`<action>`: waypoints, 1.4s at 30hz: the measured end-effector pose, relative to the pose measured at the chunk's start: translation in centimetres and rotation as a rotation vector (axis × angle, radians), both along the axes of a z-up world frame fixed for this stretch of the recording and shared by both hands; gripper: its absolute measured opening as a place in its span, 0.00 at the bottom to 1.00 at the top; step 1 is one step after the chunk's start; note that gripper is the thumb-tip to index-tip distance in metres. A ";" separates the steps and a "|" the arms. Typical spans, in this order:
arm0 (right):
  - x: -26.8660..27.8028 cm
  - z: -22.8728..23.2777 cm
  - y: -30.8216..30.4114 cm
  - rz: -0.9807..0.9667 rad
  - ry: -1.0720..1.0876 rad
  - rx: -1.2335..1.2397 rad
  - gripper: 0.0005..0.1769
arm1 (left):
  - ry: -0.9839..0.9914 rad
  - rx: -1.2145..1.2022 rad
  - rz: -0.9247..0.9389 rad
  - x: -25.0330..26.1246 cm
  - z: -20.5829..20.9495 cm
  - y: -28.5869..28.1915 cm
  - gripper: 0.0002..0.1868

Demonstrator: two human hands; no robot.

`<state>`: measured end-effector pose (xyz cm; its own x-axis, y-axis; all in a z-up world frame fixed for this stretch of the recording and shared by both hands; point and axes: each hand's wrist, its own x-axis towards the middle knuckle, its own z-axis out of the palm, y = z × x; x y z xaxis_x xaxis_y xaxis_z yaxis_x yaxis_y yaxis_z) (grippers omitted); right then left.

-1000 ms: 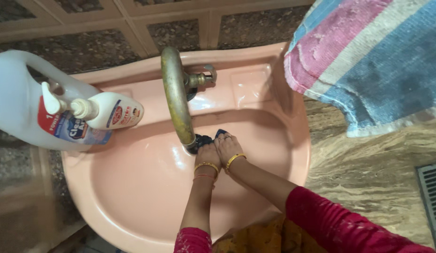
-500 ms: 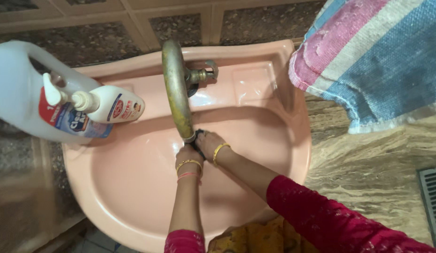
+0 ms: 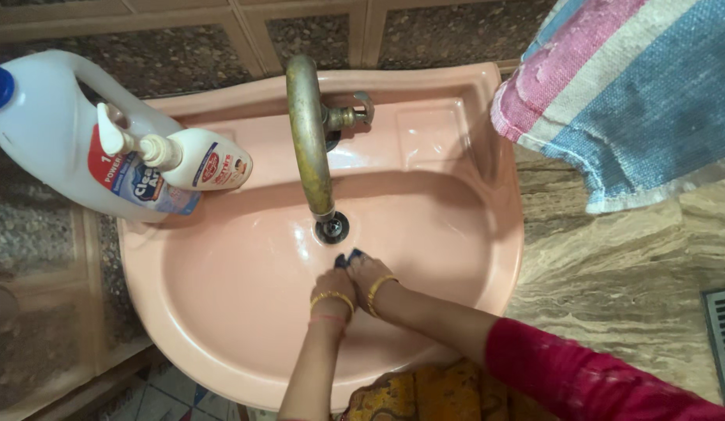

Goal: The person washes a dark cloth in a pink sink using a handheld scrubbing tool. They scrub the cloth against the sink surface, rinse it under running water from the faucet, and wring it out repeatedly.

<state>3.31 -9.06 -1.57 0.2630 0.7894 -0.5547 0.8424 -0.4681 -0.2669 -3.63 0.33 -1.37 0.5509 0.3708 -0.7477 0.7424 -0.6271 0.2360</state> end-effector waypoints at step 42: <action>-5.2 0.4 7.7 -0.050 0.442 0.023 0.31 | 0.254 0.114 -0.153 -5.3 0.2 8.1 0.18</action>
<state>-1.94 -1.34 -1.12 0.0430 0.7954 -0.6046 0.6214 -0.4952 -0.6072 -8.94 8.39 -1.17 0.4079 0.3873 -0.8268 0.6634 -0.7479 -0.0231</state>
